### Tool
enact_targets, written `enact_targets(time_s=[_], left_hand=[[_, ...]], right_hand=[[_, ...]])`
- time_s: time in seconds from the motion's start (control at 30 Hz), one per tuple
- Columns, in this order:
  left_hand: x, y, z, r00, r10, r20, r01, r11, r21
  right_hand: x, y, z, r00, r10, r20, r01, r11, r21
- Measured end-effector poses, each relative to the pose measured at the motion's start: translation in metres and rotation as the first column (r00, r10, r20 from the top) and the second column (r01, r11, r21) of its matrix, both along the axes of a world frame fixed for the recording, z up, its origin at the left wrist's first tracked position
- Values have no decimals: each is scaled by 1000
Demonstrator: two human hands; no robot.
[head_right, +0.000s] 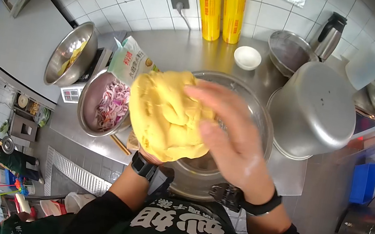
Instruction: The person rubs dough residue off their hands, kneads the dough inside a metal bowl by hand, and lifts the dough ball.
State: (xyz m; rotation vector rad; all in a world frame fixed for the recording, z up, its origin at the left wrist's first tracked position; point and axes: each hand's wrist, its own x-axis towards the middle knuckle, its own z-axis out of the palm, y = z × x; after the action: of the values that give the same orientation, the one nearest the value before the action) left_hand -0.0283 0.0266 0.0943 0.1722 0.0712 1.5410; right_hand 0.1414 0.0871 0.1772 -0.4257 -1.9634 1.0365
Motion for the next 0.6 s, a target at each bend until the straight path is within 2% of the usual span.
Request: enact_targets(time_s=[0.1, 0.2, 0.27, 0.37, 0.47, 0.53, 0.57, 0.6], left_hand=[[-4, -12, 9, 1000, -11, 3, 11, 1000, 28], [-5, -19, 13, 1000, 13, -12, -13, 999, 50], [-3, -22, 16, 999, 32, -30, -30, 998, 63], [0, -25, 23, 995, 65, -70, -59, 995, 83], [1, -27, 30, 975, 146, -170, -128, 985, 112], [8, -31, 37, 881, 306, -362, -257, 950, 179], [16, -33, 39, 760, 415, -501, -340, 910, 237], [29, -32, 35, 562, 524, -640, -436, 845, 309]], right_hand=[[16, -4, -4, 983, -143, -114, 131, 986, -100], [17, -9, -11, 994, -22, -104, -9, 959, -283], [10, -13, -18, 990, 7, -139, -55, 937, -346], [-1, -22, -17, 970, -16, -243, -100, 884, -456], [-17, -29, -11, 894, -140, -425, -188, 745, -641], [-23, -33, -11, 860, -195, -471, -216, 697, -683], [-24, -36, -12, 857, -208, -472, -200, 709, -676], [-28, -36, -13, 853, -222, -472, -189, 712, -676]])
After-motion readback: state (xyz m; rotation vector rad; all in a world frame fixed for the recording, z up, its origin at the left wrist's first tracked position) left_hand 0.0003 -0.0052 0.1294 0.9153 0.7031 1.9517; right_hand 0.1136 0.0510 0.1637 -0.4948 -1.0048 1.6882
